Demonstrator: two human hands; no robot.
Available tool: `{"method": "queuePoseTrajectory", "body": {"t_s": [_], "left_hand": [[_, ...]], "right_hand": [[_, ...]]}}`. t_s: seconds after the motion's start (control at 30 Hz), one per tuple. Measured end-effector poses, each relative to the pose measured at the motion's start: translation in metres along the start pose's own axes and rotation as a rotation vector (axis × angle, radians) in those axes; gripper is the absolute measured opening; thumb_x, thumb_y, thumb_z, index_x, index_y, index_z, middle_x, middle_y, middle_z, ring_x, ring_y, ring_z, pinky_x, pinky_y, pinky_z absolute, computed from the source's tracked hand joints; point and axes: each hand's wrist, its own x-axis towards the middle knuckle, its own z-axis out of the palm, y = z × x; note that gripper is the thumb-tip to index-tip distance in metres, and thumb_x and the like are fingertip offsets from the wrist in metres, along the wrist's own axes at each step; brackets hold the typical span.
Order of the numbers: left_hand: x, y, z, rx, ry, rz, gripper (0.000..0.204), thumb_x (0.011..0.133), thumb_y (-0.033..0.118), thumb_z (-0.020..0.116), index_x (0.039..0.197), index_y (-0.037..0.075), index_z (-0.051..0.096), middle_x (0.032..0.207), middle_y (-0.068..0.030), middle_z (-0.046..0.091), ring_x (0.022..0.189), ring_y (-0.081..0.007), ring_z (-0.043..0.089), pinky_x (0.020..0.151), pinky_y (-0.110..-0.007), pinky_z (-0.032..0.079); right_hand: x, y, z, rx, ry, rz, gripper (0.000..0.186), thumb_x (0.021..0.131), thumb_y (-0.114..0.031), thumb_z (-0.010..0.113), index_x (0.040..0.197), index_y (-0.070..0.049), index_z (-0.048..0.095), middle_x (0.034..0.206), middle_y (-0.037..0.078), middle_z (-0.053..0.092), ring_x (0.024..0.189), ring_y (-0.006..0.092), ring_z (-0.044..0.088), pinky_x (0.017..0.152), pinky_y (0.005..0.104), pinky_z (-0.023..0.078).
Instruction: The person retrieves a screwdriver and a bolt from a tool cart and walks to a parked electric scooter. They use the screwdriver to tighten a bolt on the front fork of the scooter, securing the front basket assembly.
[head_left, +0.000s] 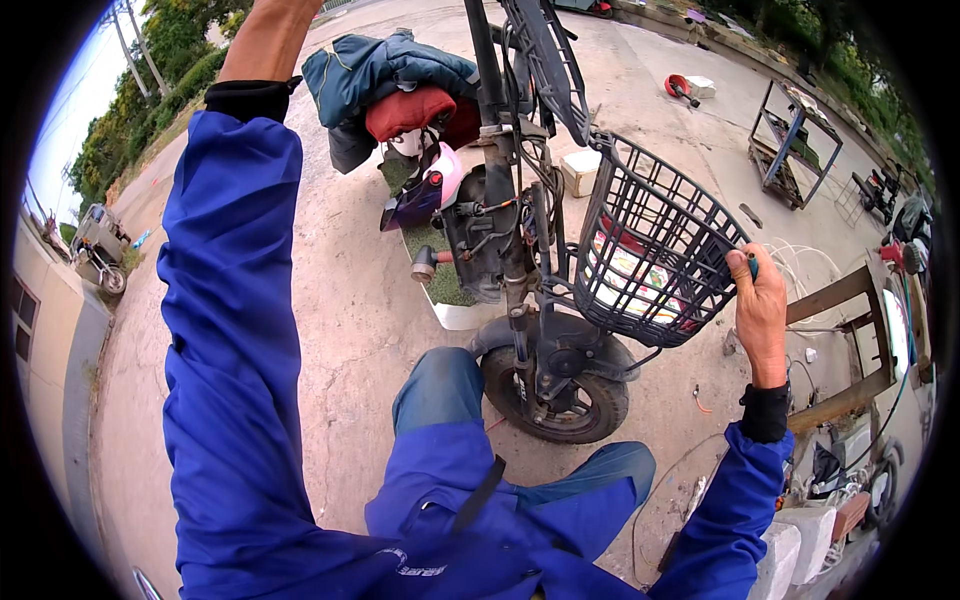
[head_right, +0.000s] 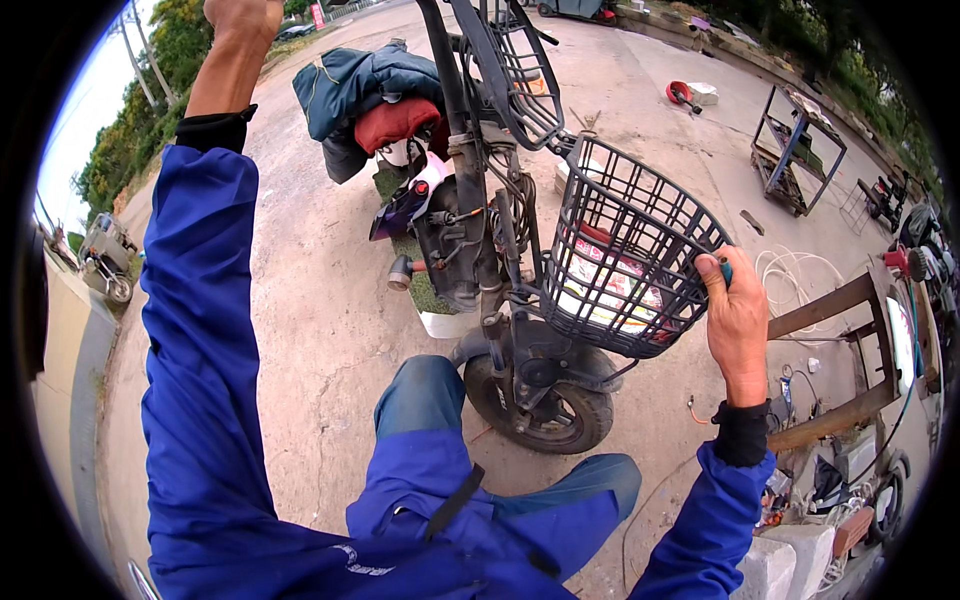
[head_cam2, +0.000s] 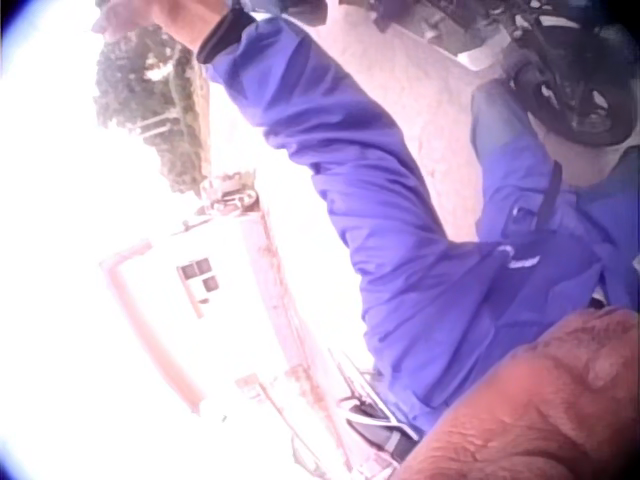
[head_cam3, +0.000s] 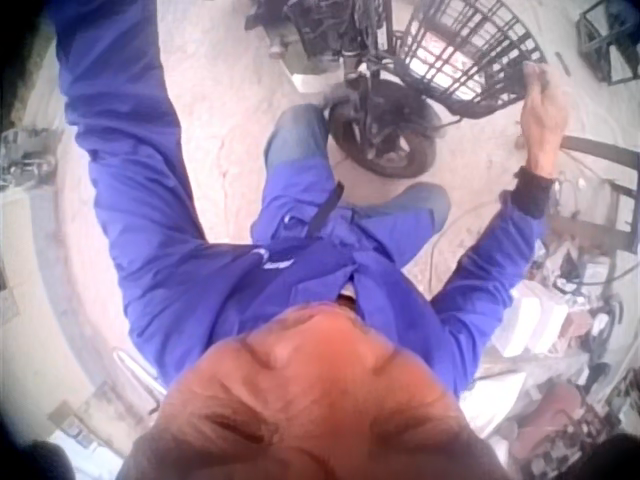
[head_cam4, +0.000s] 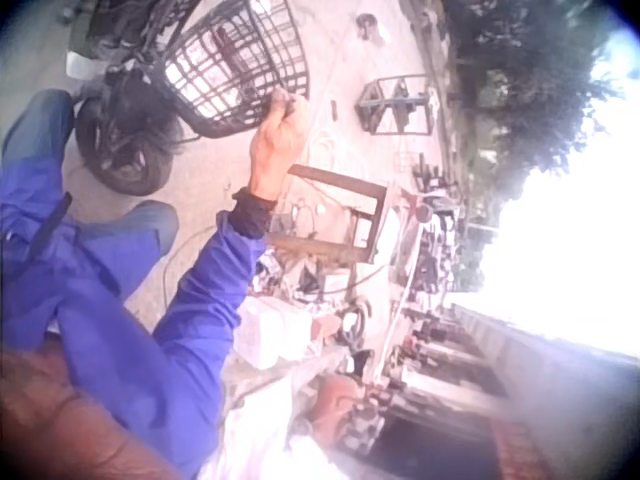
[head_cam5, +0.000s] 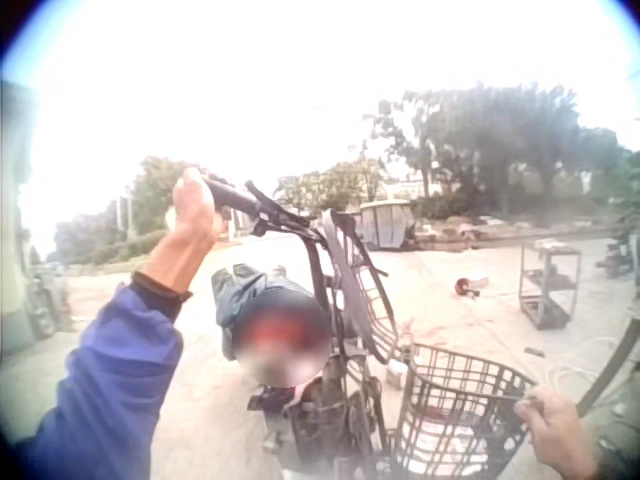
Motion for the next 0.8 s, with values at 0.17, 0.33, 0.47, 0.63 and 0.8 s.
{"method": "queuePoseTrajectory", "body": {"t_s": [0.17, 0.33, 0.47, 0.63, 0.8], "left_hand": [[-0.088, 0.0, 0.094, 0.407, 0.191, 0.291, 0.034, 0.107, 0.029, 0.041, 0.107, -0.002, 0.056, 0.088, -0.0182, 0.065, 0.074, -0.0339, 0.067, 0.07, -0.048, 0.059], [-0.092, 0.005, 0.097, 0.215, 0.231, 0.208, 0.032, 0.108, 0.027, 0.041, 0.107, -0.002, 0.055, 0.089, -0.0176, 0.063, 0.074, -0.0335, 0.066, 0.071, -0.048, 0.06], [-0.091, 0.015, 0.099, 0.259, 0.132, 0.225, 0.031, 0.107, 0.025, 0.04, 0.107, -0.002, 0.054, 0.086, -0.0176, 0.064, 0.073, -0.033, 0.067, 0.07, -0.048, 0.061], [-0.092, -0.004, 0.093, 0.266, 0.132, 0.278, 0.033, 0.108, 0.026, 0.04, 0.109, -0.004, 0.055, 0.086, -0.0185, 0.065, 0.072, -0.0333, 0.068, 0.068, -0.048, 0.061], [-0.097, 0.007, 0.098, 0.24, 0.18, 0.207, 0.032, 0.109, 0.027, 0.04, 0.11, -0.002, 0.054, 0.088, -0.0193, 0.066, 0.073, -0.0333, 0.069, 0.068, -0.048, 0.061]], "right_hand": [[-0.001, 0.003, 0.0, -0.038, 0.025, -0.028, 0.035, 0.108, -0.034, 0.061, 0.1, 0.0, 0.06, 0.085, 0.012, 0.053, 0.075, 0.0257, 0.051, 0.071, 0.036, 0.045], [-0.007, -0.01, -0.001, -0.053, 0.047, -0.047, 0.034, 0.108, -0.034, 0.062, 0.099, 0.0, 0.06, 0.085, 0.012, 0.054, 0.075, 0.0275, 0.053, 0.07, 0.037, 0.045], [0.0, 0.001, 0.0, 0.031, 0.003, 0.01, 0.035, 0.107, -0.034, 0.063, 0.099, 0.0, 0.06, 0.085, 0.012, 0.055, 0.075, 0.0266, 0.054, 0.07, 0.0367, 0.045], [0.002, 0.012, 0.003, -0.048, 0.036, -0.029, 0.035, 0.107, -0.034, 0.063, 0.1, 0.0, 0.061, 0.085, 0.012, 0.056, 0.075, 0.0257, 0.054, 0.071, 0.036, 0.046], [-0.006, 0.001, 0.005, 0.008, 0.078, -0.037, 0.034, 0.107, -0.034, 0.063, 0.101, 0.0, 0.061, 0.087, 0.012, 0.057, 0.077, 0.0257, 0.055, 0.072, 0.0359, 0.046]]}}
